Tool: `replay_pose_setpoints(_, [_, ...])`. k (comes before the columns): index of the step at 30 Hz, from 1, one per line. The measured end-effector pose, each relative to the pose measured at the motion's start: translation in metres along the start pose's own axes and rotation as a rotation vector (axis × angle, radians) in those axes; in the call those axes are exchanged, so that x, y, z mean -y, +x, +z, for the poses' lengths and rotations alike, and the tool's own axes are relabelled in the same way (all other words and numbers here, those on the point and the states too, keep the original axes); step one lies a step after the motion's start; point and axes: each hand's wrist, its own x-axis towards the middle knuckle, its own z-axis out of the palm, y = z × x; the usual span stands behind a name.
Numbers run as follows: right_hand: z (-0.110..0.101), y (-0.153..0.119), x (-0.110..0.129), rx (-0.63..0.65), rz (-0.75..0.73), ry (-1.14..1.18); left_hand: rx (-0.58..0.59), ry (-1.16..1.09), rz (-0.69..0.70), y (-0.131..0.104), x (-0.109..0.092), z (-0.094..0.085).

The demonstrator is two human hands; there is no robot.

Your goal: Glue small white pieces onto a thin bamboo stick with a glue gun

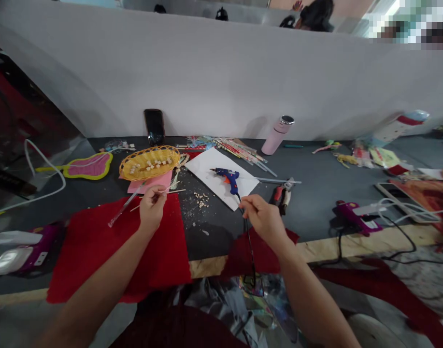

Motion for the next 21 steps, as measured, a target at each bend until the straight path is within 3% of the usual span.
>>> replay_pose_setpoints(3, [0.018, -0.001, -0.005, 0.149, -0.007, -0.113, 0.036, -0.009, 0.003, -0.001, -0.001, 0.001])
replay_pose_setpoints(8, [0.041, -0.005, -0.007, 0.228, -0.121, -0.277, 0.089, -0.001, 0.039, -0.003, -0.005, 0.002])
replay_pose_setpoints(15, [0.075, -0.012, -0.011, 0.479, -0.302, -0.178, 0.202, 0.094, 0.125, -0.006, -0.009, 0.002])
replay_pose_setpoints(21, [0.084, -0.013, -0.026, 0.439, -0.310, -0.117, 0.296, 0.110, 0.208, -0.011, -0.015, 0.003])
